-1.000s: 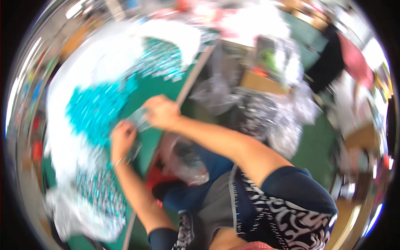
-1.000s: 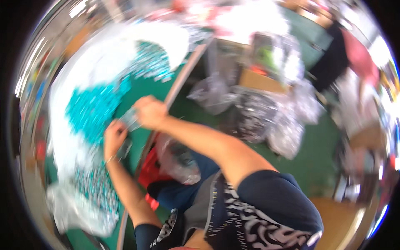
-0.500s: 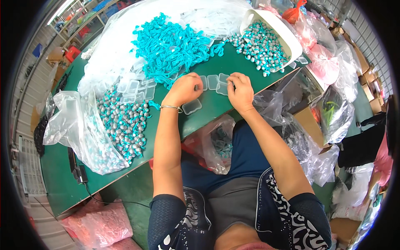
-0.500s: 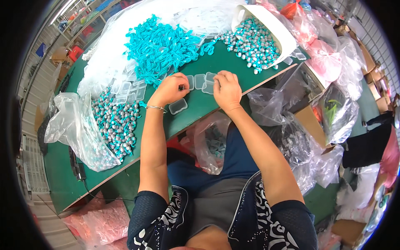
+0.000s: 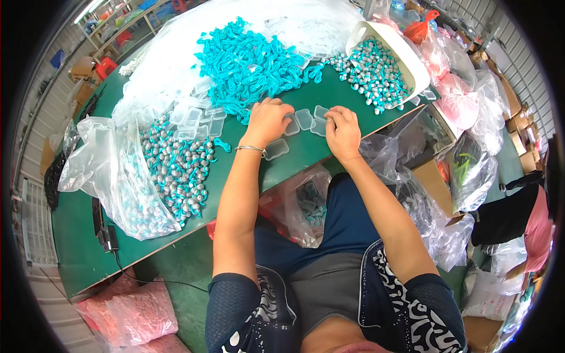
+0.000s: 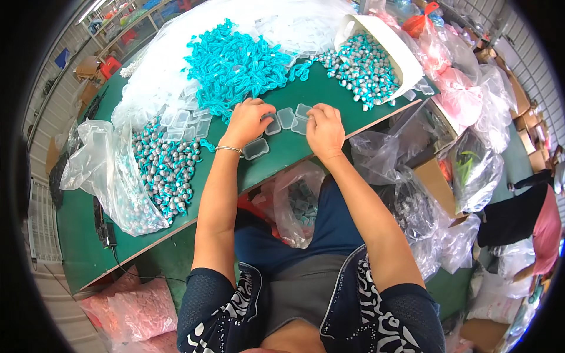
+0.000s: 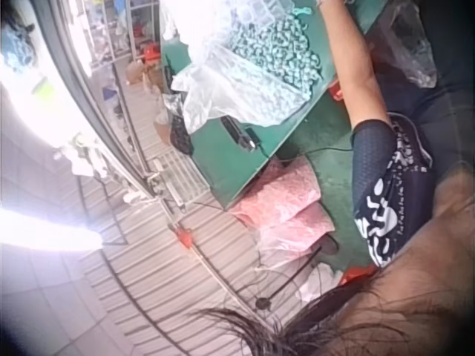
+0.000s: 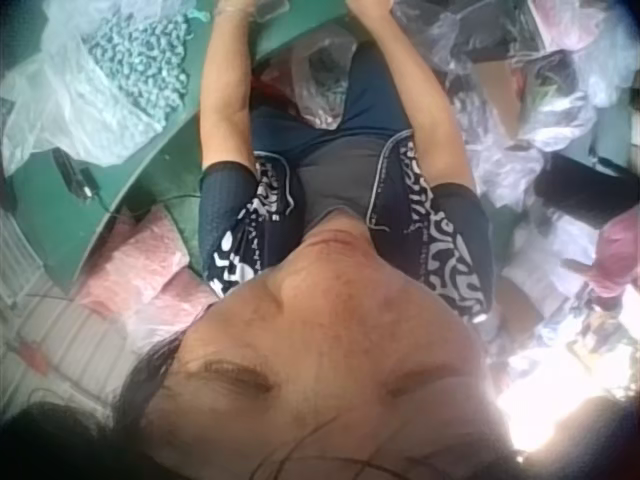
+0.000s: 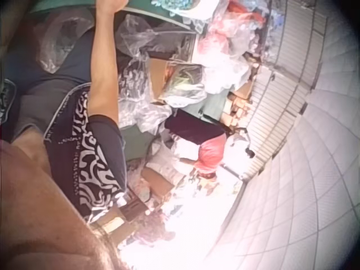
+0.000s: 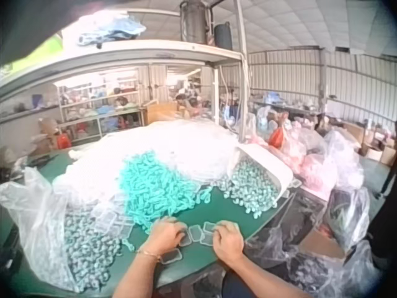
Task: Packaging colorful beads and teal plastic pieces into compartmentalized clear plastic containers.
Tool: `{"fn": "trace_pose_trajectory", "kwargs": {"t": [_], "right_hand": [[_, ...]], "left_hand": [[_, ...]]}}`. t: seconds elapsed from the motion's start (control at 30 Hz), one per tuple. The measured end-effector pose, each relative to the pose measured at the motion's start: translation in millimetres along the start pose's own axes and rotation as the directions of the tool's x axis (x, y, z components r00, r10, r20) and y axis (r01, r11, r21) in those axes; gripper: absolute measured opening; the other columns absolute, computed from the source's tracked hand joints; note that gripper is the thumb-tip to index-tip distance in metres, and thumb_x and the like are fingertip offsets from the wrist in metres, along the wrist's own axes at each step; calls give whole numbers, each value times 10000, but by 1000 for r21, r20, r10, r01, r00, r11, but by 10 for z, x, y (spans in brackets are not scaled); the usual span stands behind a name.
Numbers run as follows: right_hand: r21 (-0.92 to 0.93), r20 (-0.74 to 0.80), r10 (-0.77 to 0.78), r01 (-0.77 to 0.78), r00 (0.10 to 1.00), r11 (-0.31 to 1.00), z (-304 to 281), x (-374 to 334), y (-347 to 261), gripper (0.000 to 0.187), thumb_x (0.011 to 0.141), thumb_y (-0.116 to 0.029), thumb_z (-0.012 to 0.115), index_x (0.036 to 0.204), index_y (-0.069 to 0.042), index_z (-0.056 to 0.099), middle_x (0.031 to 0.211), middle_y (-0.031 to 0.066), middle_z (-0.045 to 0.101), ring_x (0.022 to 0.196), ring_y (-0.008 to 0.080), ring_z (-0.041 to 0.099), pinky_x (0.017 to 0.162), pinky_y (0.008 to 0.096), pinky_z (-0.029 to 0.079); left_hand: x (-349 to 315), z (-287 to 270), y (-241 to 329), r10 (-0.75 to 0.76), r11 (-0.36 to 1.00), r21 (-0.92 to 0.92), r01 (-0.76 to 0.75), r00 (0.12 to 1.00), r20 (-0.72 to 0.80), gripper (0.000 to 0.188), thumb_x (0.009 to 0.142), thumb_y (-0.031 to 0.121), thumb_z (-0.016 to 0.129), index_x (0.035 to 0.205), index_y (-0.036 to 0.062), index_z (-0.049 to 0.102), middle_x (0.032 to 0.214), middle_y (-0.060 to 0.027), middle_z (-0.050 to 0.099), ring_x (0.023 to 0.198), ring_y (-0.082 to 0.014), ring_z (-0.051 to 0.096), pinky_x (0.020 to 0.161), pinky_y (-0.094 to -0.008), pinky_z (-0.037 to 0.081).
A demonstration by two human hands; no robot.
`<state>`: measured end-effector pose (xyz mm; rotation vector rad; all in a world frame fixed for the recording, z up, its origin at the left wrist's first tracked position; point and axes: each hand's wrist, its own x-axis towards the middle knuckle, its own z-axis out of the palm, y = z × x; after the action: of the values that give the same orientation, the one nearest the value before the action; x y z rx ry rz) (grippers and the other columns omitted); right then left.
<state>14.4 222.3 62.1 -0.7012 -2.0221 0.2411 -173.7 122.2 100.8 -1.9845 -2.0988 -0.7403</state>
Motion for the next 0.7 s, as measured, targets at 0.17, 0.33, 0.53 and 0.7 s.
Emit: {"fn": "trace_pose_trajectory", "kwargs": {"t": [0.17, 0.33, 0.53, 0.7], "right_hand": [[11, 87, -31, 31, 996, 999, -32, 38, 41, 91, 779, -95, 595, 826, -75, 671, 942, 81, 596, 906, 290, 555, 790, 385, 476], [-144, 222, 45, -13, 974, 990, -303, 133, 136, 170, 818, -190, 593, 834, -53, 692, 905, 110, 603, 889, 307, 568, 777, 410, 478], [-126, 327, 73, -34, 942, 991, -524, 53, 224, 173, 809, -177, 598, 913, -79, 696, 915, 105, 602, 892, 304, 563, 791, 403, 475], [9, 312, -126, 129, 942, 992, -745, 102, 92, 242, 746, -102, 640, 987, -72, 651, 948, 99, 610, 947, 303, 561, 818, 401, 470]], "left_hand": [[10, 17, 37, -22, 998, 55, 20, 1000, 21, 62, 729, 130, 678, 790, 126, 677, 762, -36, 623, 823, -265, 593, 715, -411, 429], [23, 41, 69, -28, 996, 79, 28, 1000, 8, 21, 705, 115, 645, 688, 103, 639, 740, -63, 627, 768, -282, 605, 686, -423, 431], [21, -7, 111, -128, 988, 100, 115, 983, 133, 52, 652, 155, 625, 656, 103, 623, 723, -85, 628, 739, -297, 609, 670, -434, 434], [12, -163, 229, -141, 988, 83, 131, 981, 132, 131, 651, 164, 644, 767, 101, 645, 854, -79, 645, 881, -289, 593, 738, -430, 434]]}}
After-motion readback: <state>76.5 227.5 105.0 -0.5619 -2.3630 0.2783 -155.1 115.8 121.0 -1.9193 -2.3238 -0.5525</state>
